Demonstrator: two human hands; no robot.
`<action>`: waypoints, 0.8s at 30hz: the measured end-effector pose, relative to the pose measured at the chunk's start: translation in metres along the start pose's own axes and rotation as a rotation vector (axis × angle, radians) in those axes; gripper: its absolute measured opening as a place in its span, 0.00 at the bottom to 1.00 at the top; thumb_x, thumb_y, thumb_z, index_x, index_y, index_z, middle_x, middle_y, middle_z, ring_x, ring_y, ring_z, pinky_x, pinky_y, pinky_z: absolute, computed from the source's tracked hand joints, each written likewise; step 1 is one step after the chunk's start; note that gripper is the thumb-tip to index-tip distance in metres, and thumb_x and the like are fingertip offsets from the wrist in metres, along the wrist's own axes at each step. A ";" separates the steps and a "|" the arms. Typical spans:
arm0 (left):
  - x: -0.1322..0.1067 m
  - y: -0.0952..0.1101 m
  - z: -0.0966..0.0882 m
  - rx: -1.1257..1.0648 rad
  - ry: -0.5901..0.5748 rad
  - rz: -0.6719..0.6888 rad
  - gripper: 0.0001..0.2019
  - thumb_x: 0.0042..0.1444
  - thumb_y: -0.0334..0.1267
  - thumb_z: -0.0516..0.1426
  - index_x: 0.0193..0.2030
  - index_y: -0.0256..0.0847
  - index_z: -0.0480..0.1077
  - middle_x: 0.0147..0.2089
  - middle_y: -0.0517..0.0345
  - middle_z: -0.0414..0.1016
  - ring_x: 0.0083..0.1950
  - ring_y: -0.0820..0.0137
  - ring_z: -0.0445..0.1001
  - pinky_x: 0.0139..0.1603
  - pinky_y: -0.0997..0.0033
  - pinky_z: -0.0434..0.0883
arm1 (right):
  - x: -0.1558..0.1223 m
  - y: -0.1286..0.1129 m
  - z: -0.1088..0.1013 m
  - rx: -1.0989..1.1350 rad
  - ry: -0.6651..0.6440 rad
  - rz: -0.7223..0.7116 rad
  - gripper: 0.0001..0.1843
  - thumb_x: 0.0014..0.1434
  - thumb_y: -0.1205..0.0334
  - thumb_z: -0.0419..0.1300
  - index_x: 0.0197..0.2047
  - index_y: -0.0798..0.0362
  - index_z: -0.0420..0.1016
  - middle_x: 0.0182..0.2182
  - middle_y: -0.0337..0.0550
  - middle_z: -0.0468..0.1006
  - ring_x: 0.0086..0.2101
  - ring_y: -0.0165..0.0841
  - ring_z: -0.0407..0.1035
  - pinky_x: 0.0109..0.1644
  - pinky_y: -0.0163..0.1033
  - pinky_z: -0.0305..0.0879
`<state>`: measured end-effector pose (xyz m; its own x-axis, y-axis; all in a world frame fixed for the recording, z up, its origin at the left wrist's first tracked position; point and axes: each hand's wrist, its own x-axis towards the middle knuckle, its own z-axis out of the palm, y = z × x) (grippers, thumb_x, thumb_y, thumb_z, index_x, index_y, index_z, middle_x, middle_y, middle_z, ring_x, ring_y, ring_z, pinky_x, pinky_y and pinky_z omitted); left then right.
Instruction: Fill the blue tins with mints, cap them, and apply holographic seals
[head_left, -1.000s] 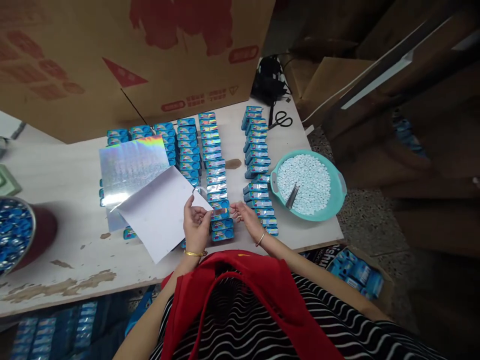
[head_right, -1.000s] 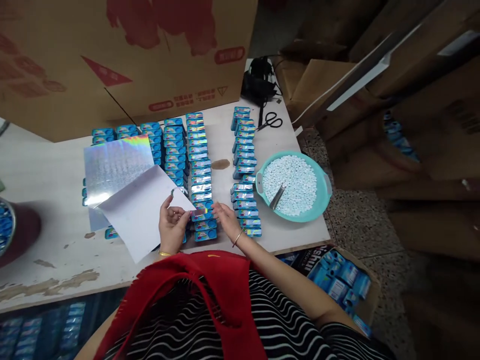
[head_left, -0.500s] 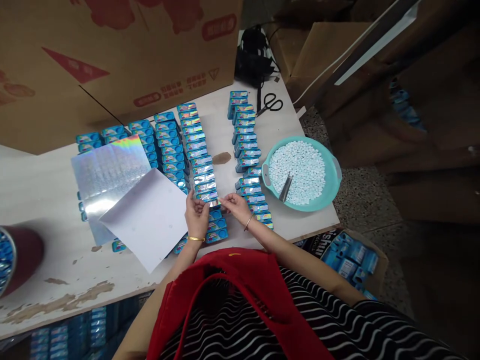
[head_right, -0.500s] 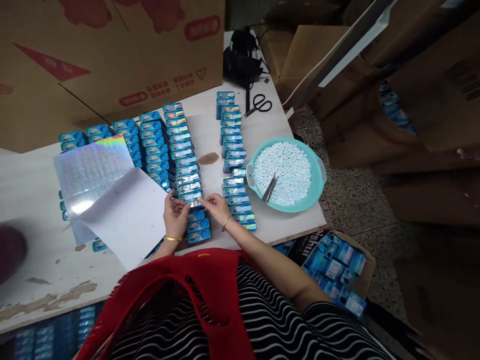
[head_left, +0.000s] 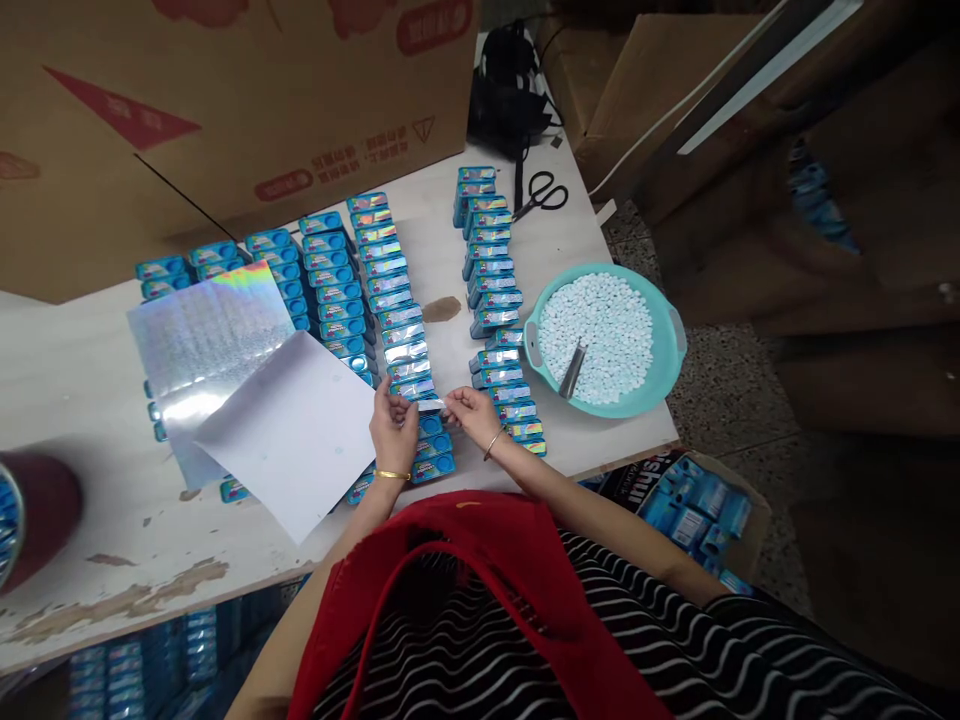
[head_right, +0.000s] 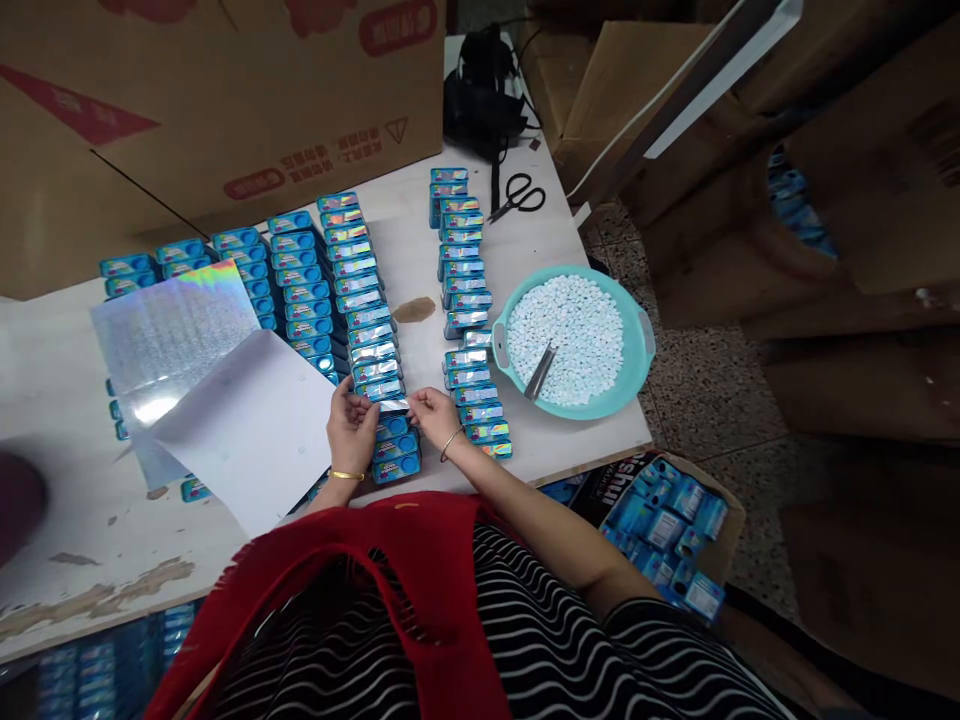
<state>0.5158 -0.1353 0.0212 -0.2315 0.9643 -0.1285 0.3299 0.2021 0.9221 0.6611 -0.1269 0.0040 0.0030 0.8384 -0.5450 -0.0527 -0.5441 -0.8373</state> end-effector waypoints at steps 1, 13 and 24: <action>0.000 -0.001 0.000 0.017 -0.003 0.006 0.30 0.52 0.37 0.57 0.63 0.40 0.58 0.33 0.61 0.67 0.32 0.73 0.68 0.35 0.73 0.69 | 0.001 0.003 -0.001 -0.034 0.017 -0.029 0.13 0.51 0.51 0.62 0.28 0.52 0.68 0.20 0.34 0.71 0.22 0.28 0.64 0.28 0.34 0.61; -0.001 -0.002 0.003 0.496 0.013 0.033 0.33 0.53 0.34 0.54 0.67 0.37 0.52 0.37 0.57 0.75 0.44 0.62 0.73 0.51 0.58 0.57 | 0.016 0.018 -0.002 -0.481 0.117 -0.371 0.07 0.56 0.62 0.56 0.27 0.52 0.68 0.28 0.41 0.72 0.31 0.32 0.65 0.37 0.37 0.62; -0.002 0.003 0.002 0.786 0.039 0.011 0.40 0.53 0.44 0.57 0.69 0.31 0.46 0.58 0.37 0.63 0.55 0.50 0.63 0.52 0.51 0.59 | 0.010 0.045 0.002 -0.403 0.171 -0.326 0.15 0.58 0.61 0.56 0.48 0.54 0.71 0.30 0.40 0.71 0.31 0.33 0.66 0.39 0.38 0.66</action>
<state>0.5193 -0.1357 0.0236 -0.2519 0.9631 -0.0943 0.8797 0.2685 0.3924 0.6565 -0.1434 -0.0390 0.1196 0.9670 -0.2252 0.3647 -0.2537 -0.8959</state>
